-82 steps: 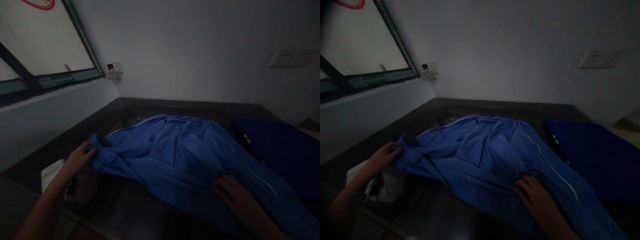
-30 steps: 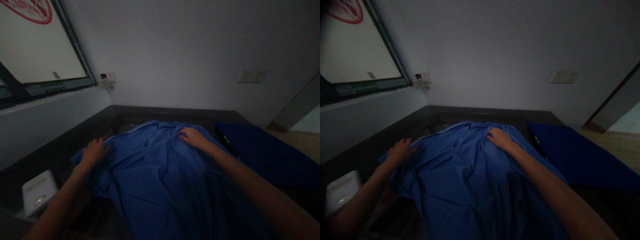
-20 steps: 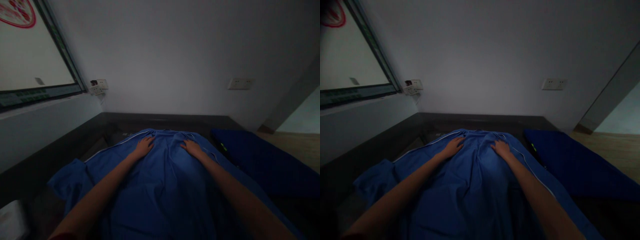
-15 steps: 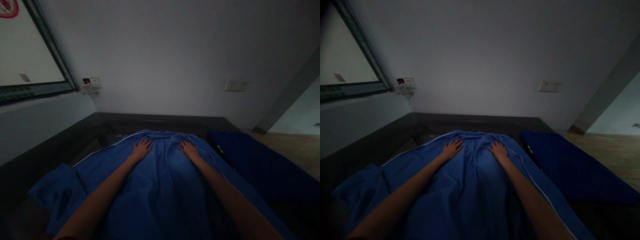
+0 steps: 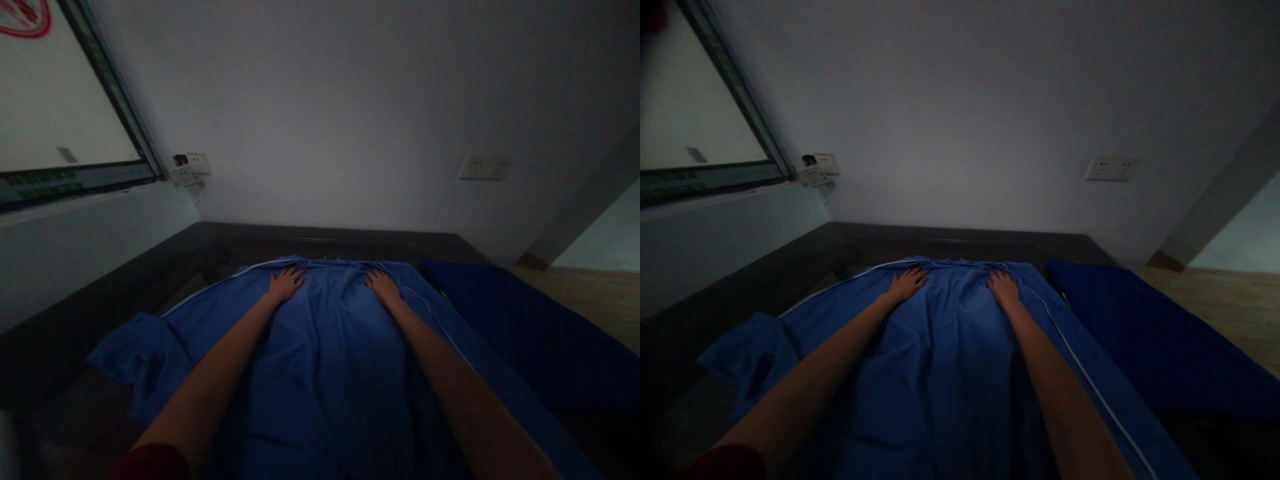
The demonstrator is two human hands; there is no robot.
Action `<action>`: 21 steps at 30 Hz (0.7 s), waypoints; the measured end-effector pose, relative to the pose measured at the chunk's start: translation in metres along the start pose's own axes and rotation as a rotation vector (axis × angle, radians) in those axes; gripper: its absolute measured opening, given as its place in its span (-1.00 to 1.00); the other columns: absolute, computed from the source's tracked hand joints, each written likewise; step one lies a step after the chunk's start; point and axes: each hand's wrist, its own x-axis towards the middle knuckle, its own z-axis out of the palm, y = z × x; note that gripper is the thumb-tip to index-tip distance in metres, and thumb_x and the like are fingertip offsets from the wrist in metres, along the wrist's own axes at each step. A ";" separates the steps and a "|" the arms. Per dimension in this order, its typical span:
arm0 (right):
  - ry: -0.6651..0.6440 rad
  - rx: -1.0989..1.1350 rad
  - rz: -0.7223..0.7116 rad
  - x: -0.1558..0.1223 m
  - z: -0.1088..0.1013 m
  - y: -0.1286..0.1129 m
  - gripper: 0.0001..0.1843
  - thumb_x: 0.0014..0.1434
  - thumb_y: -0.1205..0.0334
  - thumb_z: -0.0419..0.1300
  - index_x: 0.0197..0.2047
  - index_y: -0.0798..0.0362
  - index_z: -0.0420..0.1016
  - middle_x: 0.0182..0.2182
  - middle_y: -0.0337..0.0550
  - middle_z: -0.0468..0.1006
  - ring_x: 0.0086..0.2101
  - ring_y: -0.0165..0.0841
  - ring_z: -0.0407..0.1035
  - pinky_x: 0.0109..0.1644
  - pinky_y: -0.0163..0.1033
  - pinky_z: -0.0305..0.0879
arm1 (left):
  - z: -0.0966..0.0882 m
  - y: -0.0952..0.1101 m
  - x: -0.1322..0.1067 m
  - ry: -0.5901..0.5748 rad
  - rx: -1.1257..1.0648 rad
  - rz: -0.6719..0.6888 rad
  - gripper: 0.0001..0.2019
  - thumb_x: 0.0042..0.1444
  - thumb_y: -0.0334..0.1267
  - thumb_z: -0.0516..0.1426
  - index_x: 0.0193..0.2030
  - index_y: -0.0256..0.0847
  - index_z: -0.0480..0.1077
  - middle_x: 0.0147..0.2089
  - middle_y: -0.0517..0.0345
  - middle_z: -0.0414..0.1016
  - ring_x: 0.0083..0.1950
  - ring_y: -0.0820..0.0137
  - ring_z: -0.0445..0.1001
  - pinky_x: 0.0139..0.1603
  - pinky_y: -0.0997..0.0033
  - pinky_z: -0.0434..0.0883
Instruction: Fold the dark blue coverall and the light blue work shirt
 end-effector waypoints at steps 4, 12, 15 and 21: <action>0.039 -0.006 0.004 -0.006 -0.006 -0.003 -0.50 0.36 0.16 -0.13 0.32 0.05 0.15 0.31 0.04 0.14 0.26 -0.14 0.02 0.25 0.06 0.01 | -0.006 0.005 -0.003 0.058 0.003 0.031 -0.57 0.31 -0.07 -0.12 0.29 0.04 0.18 0.38 0.02 0.12 0.37 0.11 0.07 0.26 -0.28 0.02; 0.184 0.025 -0.091 -0.028 -0.053 -0.029 -0.60 0.31 0.28 -0.05 0.16 0.09 0.37 0.20 0.06 0.30 0.17 -0.17 0.15 0.21 -0.03 0.06 | -0.066 -0.041 -0.073 0.195 -0.019 0.041 -0.59 0.26 -0.15 -0.11 0.12 -0.20 0.38 0.13 0.01 0.44 0.11 0.26 0.42 0.18 0.31 0.29; 0.316 0.151 -0.286 -0.057 -0.081 -0.065 -0.65 0.30 0.33 -0.04 0.05 0.13 0.47 0.08 0.04 0.42 0.08 -0.21 0.23 0.18 -0.12 0.11 | -0.096 -0.105 -0.123 0.143 0.060 -0.220 -0.61 0.19 -0.11 -0.04 0.03 -0.20 0.44 0.03 -0.05 0.51 0.01 0.15 0.49 0.01 0.24 0.40; -0.036 0.317 -0.886 -0.169 -0.097 -0.170 -0.77 0.29 0.15 0.09 -0.13 0.05 0.52 -0.19 -0.10 0.55 -0.16 -0.30 0.40 -0.12 -0.24 0.29 | -0.114 -0.196 -0.201 0.007 0.151 -0.806 -0.38 0.11 0.15 0.01 0.09 -0.36 0.32 0.04 -0.39 0.45 0.04 -0.15 0.45 -0.08 0.01 0.39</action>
